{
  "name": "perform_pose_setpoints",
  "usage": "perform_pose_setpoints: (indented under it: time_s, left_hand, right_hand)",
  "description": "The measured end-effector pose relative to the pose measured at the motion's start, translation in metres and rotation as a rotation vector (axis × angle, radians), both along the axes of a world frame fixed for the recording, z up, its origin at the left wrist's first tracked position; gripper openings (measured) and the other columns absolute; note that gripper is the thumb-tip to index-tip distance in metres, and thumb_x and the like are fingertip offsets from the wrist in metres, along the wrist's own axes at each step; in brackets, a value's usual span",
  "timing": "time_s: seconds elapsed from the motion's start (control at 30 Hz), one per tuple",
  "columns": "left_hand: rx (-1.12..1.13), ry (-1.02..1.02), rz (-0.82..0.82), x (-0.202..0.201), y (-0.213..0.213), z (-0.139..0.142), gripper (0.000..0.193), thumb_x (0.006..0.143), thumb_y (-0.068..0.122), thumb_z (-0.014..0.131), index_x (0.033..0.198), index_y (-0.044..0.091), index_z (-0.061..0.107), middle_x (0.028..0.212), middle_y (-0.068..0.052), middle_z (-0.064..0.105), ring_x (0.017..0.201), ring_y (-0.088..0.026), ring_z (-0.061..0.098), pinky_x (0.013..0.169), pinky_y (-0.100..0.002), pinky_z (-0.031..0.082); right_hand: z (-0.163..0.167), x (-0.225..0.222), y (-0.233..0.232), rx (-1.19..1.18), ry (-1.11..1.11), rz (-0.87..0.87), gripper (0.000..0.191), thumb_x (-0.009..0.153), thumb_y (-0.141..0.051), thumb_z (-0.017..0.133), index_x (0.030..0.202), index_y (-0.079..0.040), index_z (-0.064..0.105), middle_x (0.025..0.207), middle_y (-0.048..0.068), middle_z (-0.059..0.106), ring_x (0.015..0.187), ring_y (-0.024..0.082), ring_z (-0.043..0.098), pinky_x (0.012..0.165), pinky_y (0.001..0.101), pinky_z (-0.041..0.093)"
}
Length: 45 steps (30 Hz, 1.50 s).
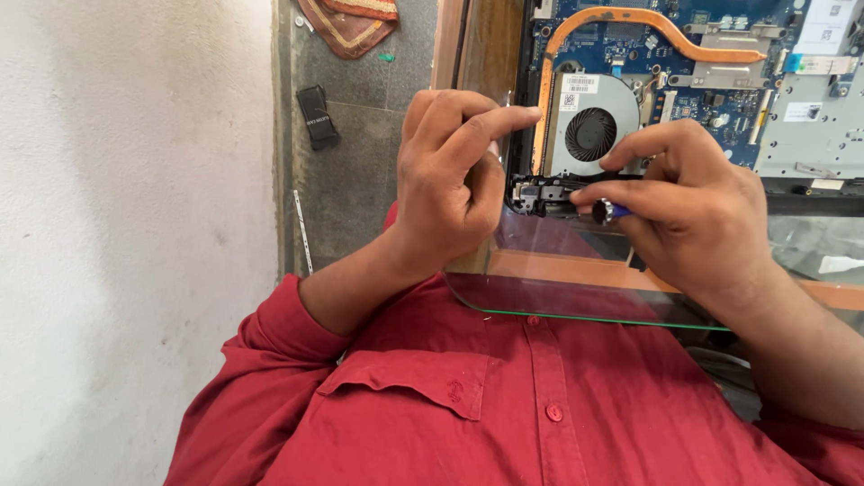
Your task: The person uses a blue screwdriver to remove and reinstall screws on a laptop motherboard, focusing on the area around the cooling fan and heat sink. They repeatedly adjust small components and connectors with both hands while the laptop remains open on a glass surface.
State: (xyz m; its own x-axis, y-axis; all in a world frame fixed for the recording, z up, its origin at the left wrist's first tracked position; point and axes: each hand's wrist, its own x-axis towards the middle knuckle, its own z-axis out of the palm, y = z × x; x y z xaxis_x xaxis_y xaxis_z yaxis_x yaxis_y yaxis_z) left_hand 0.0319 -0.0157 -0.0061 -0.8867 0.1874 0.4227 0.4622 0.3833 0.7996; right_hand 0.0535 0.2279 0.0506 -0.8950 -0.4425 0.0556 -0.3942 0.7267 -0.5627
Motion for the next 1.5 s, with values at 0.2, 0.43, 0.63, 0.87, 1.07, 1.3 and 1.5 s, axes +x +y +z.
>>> perform_pose_setpoints:
  time_s: [0.2, 0.43, 0.63, 0.87, 1.07, 1.3, 1.5]
  left_hand:
    - [0.0, 0.0, 0.013, -0.001, -0.003, -0.002, 0.053, 0.082, -0.012, 0.058, 0.126, 0.015, 0.071, 0.105, -0.003, 0.059, 0.1, -0.021, 0.054, 0.09, -0.031, 0.047]
    - [-0.001, 0.021, 0.009, -0.003, -0.003, -0.004, 0.053, 0.08, -0.01, 0.059, 0.126, 0.015, 0.071, 0.102, -0.002, 0.059, 0.099, -0.021, 0.053, 0.09, -0.031, 0.047]
    - [-0.004, 0.023, -0.001, -0.003, -0.004, -0.005, 0.053, 0.08, -0.009, 0.059, 0.126, 0.015, 0.071, 0.103, -0.002, 0.059, 0.099, -0.022, 0.054, 0.091, -0.032, 0.046]
    - [-0.026, 0.052, -0.002, 0.0, -0.003, -0.001, 0.05, 0.082, -0.007, 0.062, 0.126, 0.013, 0.07, 0.103, -0.003, 0.059, 0.1, -0.022, 0.054, 0.092, -0.033, 0.046]
    - [-0.132, 0.425, -0.187, -0.002, -0.008, 0.003, 0.028, 0.084, 0.005, 0.068, 0.111, 0.01, 0.072, 0.103, -0.003, 0.061, 0.1, -0.023, 0.057, 0.091, -0.042, 0.042]
    - [-0.433, 0.587, -0.345, 0.001, 0.005, 0.003, 0.025, 0.089, 0.018, 0.067, 0.11, 0.004, 0.072, 0.11, -0.003, 0.063, 0.108, -0.021, 0.057, 0.097, -0.042, 0.039]
    - [-0.506, 0.58, -0.354, 0.005, 0.01, 0.004, 0.026, 0.091, 0.022, 0.068, 0.11, 0.004, 0.073, 0.107, -0.003, 0.062, 0.108, -0.02, 0.056, 0.098, -0.042, 0.039]
  right_hand:
    - [0.01, -0.014, -0.009, 0.147, 0.143, 0.123, 0.032, 0.072, 0.003, 0.081, 0.093, -0.02, 0.084, 0.106, 0.005, 0.067, 0.056, 0.009, 0.054, 0.048, 0.028, 0.043]
    - [0.02, -0.024, -0.015, 0.181, 0.214, 0.212, 0.015, 0.08, -0.018, 0.085, 0.094, -0.022, 0.083, 0.101, -0.001, 0.067, 0.063, 0.011, 0.058, 0.054, 0.0306, 0.045]
    - [0.022, -0.028, -0.017, 0.225, 0.247, 0.238, 0.011, 0.078, -0.026, 0.088, 0.087, -0.02, 0.083, 0.096, -0.001, 0.068, 0.06, 0.012, 0.058, 0.051, 0.0303, 0.045]
    - [0.019, -0.021, -0.005, 0.226, 0.222, 0.264, 0.027, 0.077, -0.007, 0.08, 0.098, -0.023, 0.085, 0.094, 0.0, 0.07, 0.066, 0.013, 0.064, 0.052, 0.0301, 0.049]
    - [-0.005, -0.003, 0.066, -0.154, -0.009, 0.003, 0.009, 0.111, -0.012, 0.064, 0.111, -0.003, 0.065, 0.1, 0.011, 0.063, 0.086, 0.017, 0.067, 0.072, 0.03, 0.056]
    - [0.028, 0.02, 0.044, -0.652, -0.307, -0.291, 0.027, 0.126, -0.023, 0.042, 0.112, -0.005, 0.058, 0.103, 0.005, 0.063, 0.105, 0.014, 0.069, 0.102, 0.0282, 0.058]
    - [0.029, 0.035, 0.025, -0.453, -0.003, -0.213, 0.022, 0.121, -0.004, 0.052, 0.139, -0.004, 0.04, 0.118, 0.019, 0.067, 0.113, 0.027, 0.069, 0.1, 0.036, 0.057]
